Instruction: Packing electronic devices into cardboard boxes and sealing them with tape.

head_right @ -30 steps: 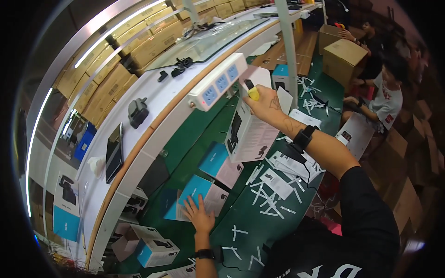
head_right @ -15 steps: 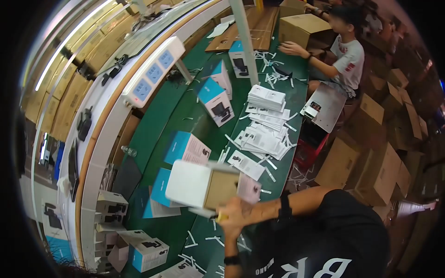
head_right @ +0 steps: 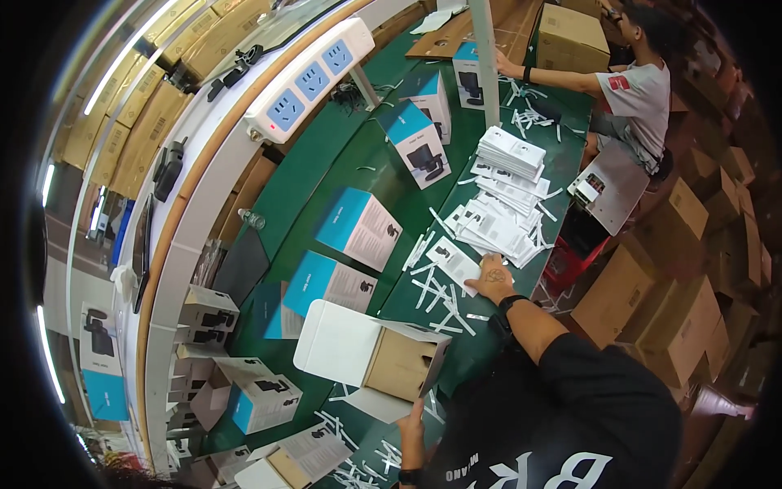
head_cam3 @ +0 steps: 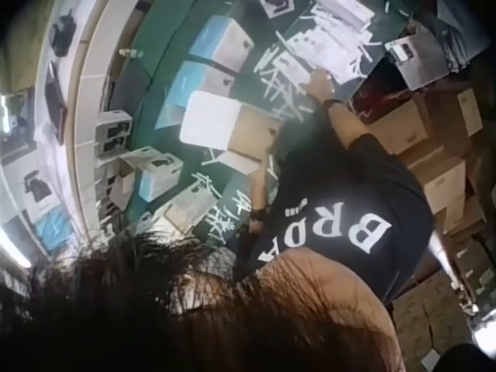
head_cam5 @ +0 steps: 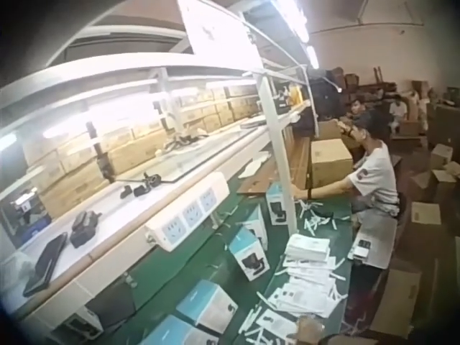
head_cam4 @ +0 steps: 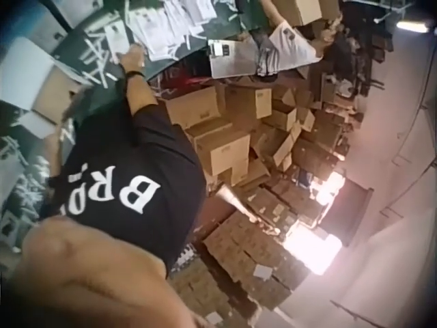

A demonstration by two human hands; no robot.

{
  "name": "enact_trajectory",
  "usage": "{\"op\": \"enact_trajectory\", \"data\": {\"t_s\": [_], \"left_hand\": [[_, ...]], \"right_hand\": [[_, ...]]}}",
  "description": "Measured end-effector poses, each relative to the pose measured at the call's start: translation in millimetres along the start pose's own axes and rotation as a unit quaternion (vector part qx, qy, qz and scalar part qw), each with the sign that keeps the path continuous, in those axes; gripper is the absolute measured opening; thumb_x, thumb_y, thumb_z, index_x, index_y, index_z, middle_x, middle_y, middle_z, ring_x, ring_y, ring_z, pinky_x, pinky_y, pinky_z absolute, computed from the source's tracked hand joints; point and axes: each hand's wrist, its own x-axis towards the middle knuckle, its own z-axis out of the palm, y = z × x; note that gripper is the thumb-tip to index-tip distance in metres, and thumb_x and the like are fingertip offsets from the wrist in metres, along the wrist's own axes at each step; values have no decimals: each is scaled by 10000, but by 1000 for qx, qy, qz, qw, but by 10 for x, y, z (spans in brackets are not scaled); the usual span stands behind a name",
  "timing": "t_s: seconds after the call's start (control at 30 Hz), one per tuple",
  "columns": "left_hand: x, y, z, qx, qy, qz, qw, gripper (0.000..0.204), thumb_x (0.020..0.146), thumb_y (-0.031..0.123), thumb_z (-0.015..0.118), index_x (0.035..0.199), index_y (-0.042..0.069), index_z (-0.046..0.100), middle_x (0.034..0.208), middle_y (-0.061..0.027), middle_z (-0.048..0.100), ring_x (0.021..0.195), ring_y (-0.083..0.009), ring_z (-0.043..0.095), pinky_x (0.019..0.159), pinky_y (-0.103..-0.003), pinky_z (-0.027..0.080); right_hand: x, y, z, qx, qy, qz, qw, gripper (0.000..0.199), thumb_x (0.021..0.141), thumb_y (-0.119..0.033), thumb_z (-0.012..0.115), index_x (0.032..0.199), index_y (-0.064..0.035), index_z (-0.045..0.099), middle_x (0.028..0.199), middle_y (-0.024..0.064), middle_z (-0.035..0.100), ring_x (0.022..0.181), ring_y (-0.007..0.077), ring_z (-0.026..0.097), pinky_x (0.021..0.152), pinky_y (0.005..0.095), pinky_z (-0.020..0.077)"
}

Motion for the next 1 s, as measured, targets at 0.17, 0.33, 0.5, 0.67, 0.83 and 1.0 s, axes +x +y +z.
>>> {"op": "enact_trajectory", "data": {"t_s": [0.17, 0.33, 0.5, 0.67, 0.83, 1.0], "left_hand": [[151, -153, -24, -144, 121, 151, 970, 601, 936, 150, 761, 1416, -72, 477, 1373, -168, 578, 1208, -248, 571, 1058, -398, 453], [-31, 328, 108, -179, 272, 87, 942, 522, 948, 152, 737, 1348, -79, 495, 1309, -158, 597, 1130, -235, 592, 1009, -386, 472], [-77, 532, -57, -212, 305, -5, 929, 439, 947, 139, 714, 1286, -72, 532, 1209, -133, 633, 1058, -193, 595, 947, -346, 486], [-125, 563, -144, -85, 96, 133, 983, 435, 926, 82, 680, 1313, -50, 532, 1157, -97, 651, 1018, -162, 609, 921, -314, 489], [-210, 620, -168, -114, 70, 172, 976, 485, 920, 65, 663, 1363, -52, 502, 1168, -103, 645, 1033, -160, 615, 906, -319, 506], [-237, 610, -172, -139, 48, 185, 972, 516, 923, 56, 654, 1391, -67, 474, 1199, -120, 637, 1054, -183, 629, 908, -329, 523]], "right_hand": [[194, -63, 161, -99, -64, -37, 992, 569, 764, -444, 840, 1099, -11, 683, 1135, 245, 692, 1101, 383, 667, 993, 439, 528], [231, -299, -389, -15, 11, -191, 981, 448, 804, -384, 836, 1044, -34, 695, 902, 146, 746, 853, 305, 735, 774, 432, 582], [-728, -1276, -1787, 156, 77, -360, 917, 221, 843, -135, 814, 1002, -25, 706, 698, 57, 689, 636, 90, 646, 573, 289, 507], [-1658, -1706, -1945, 85, -60, -582, 806, 233, 821, -74, 791, 1041, -38, 722, 639, 66, 651, 567, 192, 665, 493, 313, 509], [-1995, -1818, -1737, 0, -233, -618, 751, 256, 760, -45, 781, 1014, -42, 741, 658, 91, 654, 582, 262, 674, 497, 360, 527], [-1816, -2219, -1878, -45, -371, -613, 696, 237, 749, -76, 702, 977, -32, 746, 726, 149, 699, 631, 321, 704, 581, 414, 569]]}}
